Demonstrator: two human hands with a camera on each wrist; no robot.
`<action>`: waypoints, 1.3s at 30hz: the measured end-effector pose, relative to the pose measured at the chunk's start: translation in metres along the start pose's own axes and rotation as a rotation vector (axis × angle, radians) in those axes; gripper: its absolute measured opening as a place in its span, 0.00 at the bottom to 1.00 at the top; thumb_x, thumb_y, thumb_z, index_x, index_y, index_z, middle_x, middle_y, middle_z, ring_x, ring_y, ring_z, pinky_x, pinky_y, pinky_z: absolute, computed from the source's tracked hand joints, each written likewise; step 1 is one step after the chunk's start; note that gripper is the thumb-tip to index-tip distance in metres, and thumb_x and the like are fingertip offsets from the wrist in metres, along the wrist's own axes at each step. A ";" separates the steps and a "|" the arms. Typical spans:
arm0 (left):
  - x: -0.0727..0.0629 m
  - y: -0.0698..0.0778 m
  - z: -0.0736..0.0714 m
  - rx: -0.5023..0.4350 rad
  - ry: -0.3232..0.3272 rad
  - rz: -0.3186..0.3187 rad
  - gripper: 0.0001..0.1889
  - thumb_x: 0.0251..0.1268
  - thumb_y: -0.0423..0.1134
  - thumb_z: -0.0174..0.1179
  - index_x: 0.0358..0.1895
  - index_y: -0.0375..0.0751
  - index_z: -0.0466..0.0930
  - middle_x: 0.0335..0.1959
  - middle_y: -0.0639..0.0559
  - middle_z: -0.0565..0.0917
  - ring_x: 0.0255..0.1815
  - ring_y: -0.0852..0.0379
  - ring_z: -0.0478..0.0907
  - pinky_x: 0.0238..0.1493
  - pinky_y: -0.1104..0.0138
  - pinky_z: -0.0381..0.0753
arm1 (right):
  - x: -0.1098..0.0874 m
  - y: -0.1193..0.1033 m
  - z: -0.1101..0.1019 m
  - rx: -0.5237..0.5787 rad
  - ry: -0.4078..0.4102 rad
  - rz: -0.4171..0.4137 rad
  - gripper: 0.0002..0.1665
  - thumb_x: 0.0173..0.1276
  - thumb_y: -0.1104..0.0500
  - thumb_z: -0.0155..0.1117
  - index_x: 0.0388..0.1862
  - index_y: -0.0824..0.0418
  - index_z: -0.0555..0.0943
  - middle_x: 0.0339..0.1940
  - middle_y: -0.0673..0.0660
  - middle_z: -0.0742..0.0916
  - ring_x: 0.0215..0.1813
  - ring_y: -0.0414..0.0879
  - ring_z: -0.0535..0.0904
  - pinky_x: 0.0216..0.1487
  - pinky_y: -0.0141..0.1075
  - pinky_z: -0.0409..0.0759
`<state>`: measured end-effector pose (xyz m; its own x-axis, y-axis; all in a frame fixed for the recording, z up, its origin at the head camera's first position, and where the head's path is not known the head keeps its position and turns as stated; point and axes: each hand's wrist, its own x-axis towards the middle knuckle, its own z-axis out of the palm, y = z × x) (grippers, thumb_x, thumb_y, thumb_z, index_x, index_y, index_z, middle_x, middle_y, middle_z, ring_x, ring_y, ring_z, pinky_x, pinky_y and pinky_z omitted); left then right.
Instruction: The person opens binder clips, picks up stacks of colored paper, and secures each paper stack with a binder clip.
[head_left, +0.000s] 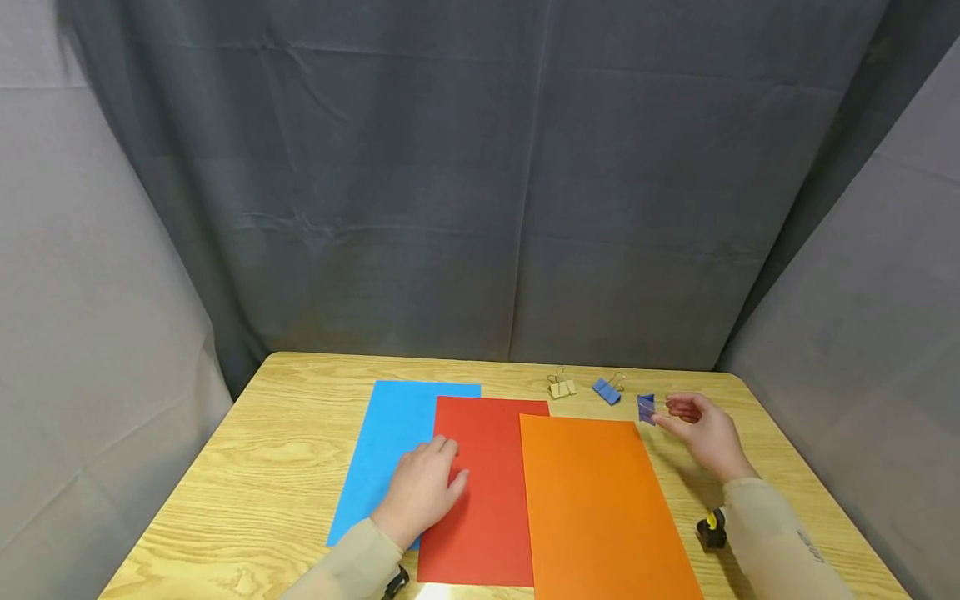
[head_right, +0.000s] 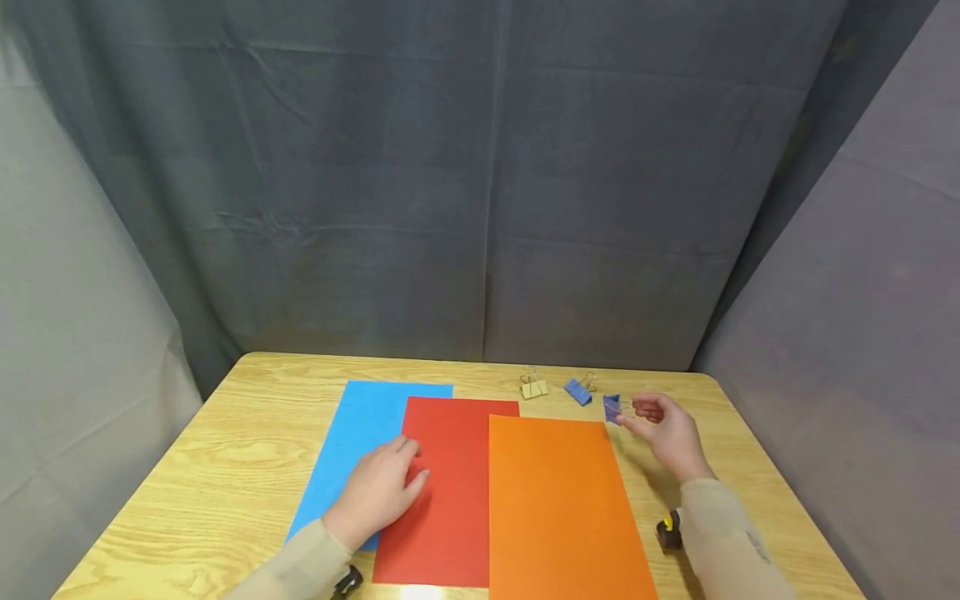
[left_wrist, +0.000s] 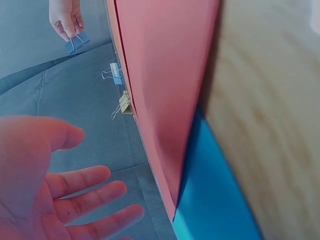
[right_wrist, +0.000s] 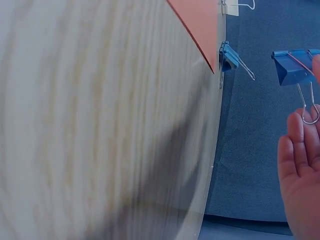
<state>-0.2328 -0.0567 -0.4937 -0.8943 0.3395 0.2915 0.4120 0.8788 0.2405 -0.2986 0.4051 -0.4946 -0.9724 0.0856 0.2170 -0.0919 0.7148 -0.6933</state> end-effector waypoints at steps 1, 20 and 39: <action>0.000 0.000 0.000 0.002 0.000 0.001 0.15 0.69 0.48 0.66 0.47 0.39 0.82 0.39 0.50 0.82 0.34 0.53 0.79 0.38 0.57 0.82 | 0.000 0.000 0.000 -0.011 0.004 -0.007 0.38 0.68 0.40 0.71 0.65 0.66 0.76 0.58 0.68 0.85 0.51 0.41 0.82 0.52 0.28 0.82; 0.002 0.006 0.000 0.000 -0.003 0.013 0.16 0.70 0.48 0.66 0.48 0.39 0.82 0.40 0.50 0.82 0.35 0.52 0.80 0.39 0.56 0.83 | -0.006 0.003 -0.001 -0.072 0.050 -0.069 0.31 0.65 0.45 0.76 0.57 0.64 0.81 0.52 0.65 0.88 0.49 0.51 0.82 0.45 0.19 0.75; 0.025 0.026 -0.006 0.046 -0.021 0.053 0.18 0.70 0.49 0.66 0.52 0.41 0.82 0.43 0.50 0.83 0.38 0.54 0.80 0.43 0.59 0.84 | -0.010 0.001 -0.003 -0.086 0.070 -0.070 0.27 0.65 0.48 0.76 0.56 0.63 0.82 0.51 0.64 0.89 0.47 0.43 0.82 0.41 0.21 0.77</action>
<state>-0.2431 -0.0277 -0.4750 -0.8753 0.3922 0.2829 0.4507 0.8737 0.1829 -0.2881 0.4069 -0.4958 -0.9466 0.0799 0.3123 -0.1369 0.7774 -0.6139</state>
